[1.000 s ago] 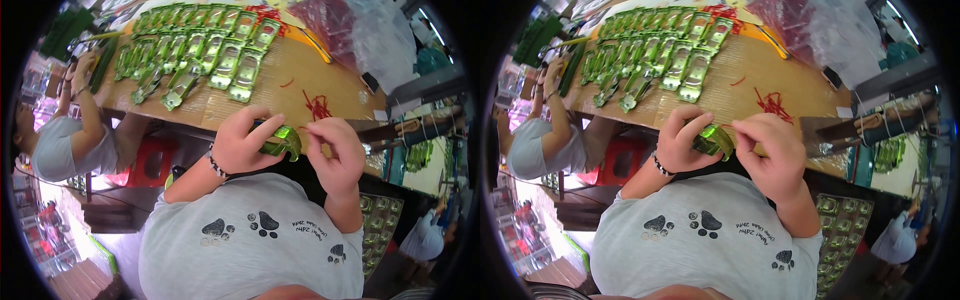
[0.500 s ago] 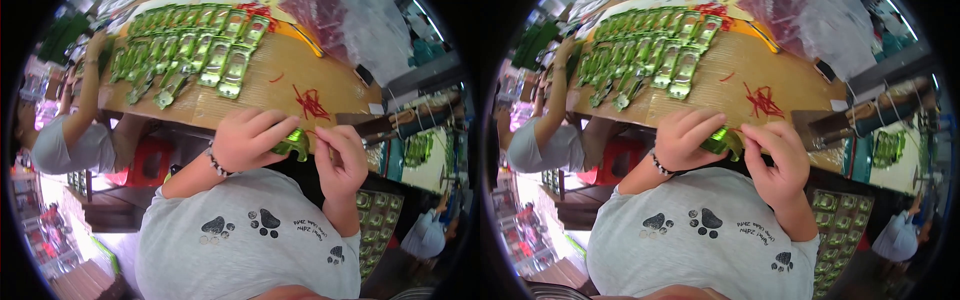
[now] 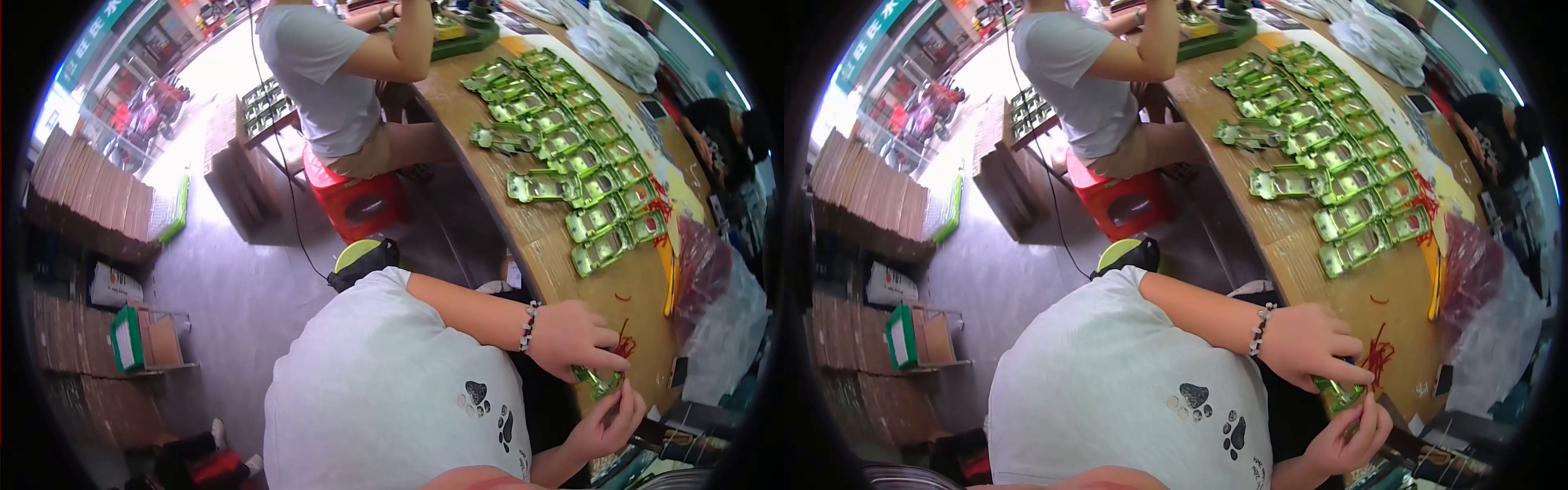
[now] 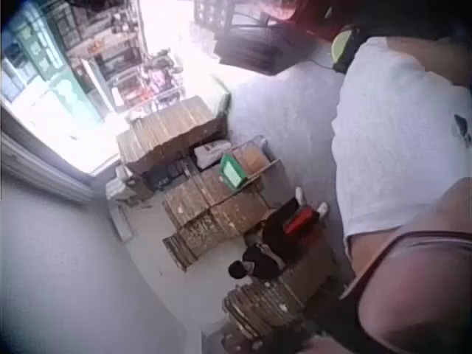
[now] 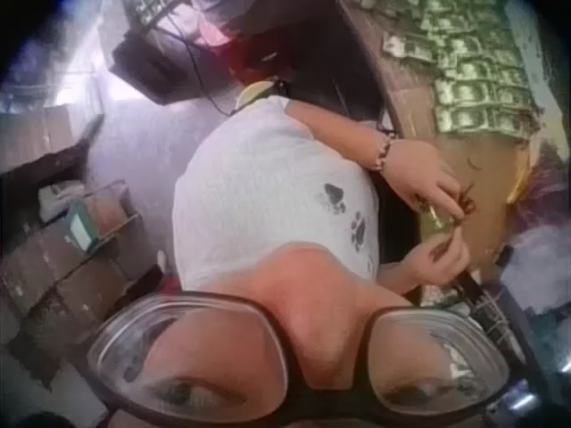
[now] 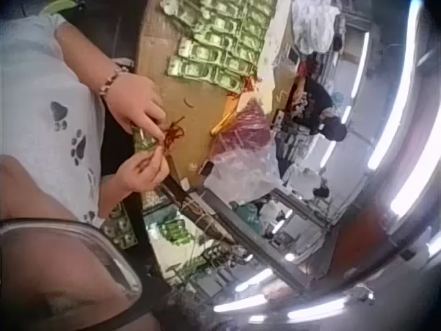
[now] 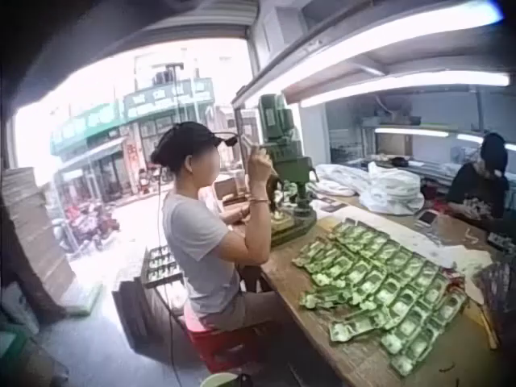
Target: The person assembles small plastic car body components by manually inserting red plastic clips into the parts, using small pliers.
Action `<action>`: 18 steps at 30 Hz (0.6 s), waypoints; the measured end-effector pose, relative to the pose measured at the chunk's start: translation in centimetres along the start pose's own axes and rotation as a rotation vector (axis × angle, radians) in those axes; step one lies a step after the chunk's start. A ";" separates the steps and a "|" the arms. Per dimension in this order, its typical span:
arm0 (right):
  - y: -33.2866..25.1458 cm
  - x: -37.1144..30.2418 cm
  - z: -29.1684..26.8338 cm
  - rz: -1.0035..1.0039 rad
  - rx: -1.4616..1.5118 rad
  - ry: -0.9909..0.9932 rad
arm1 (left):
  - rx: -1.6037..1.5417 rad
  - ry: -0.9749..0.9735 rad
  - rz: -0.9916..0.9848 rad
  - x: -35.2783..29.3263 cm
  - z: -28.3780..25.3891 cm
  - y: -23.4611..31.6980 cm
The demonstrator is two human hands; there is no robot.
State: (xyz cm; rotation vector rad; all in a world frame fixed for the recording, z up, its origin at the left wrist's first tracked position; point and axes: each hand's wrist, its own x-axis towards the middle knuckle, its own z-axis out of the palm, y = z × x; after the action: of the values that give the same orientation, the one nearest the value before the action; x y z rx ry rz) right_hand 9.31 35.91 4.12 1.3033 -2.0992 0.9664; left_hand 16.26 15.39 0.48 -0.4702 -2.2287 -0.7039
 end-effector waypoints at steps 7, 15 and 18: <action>0.2 -0.6 0.8 -0.065 -0.098 0.057 | 0.005 -0.054 -0.034 -0.3 -0.5 0.4; 1.5 -1.9 1.5 -0.006 0.068 0.046 | -0.019 -0.140 -0.057 -0.3 -0.5 0.3; 2.4 -2.8 1.7 0.128 0.221 -0.017 | -0.038 -0.172 -0.058 -0.4 -0.1 -0.1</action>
State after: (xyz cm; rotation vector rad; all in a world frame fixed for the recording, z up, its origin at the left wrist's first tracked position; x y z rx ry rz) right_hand 8.33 36.92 0.33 1.2963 -2.1595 1.2771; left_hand 16.54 15.21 0.26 -0.5034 -2.4014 -0.7628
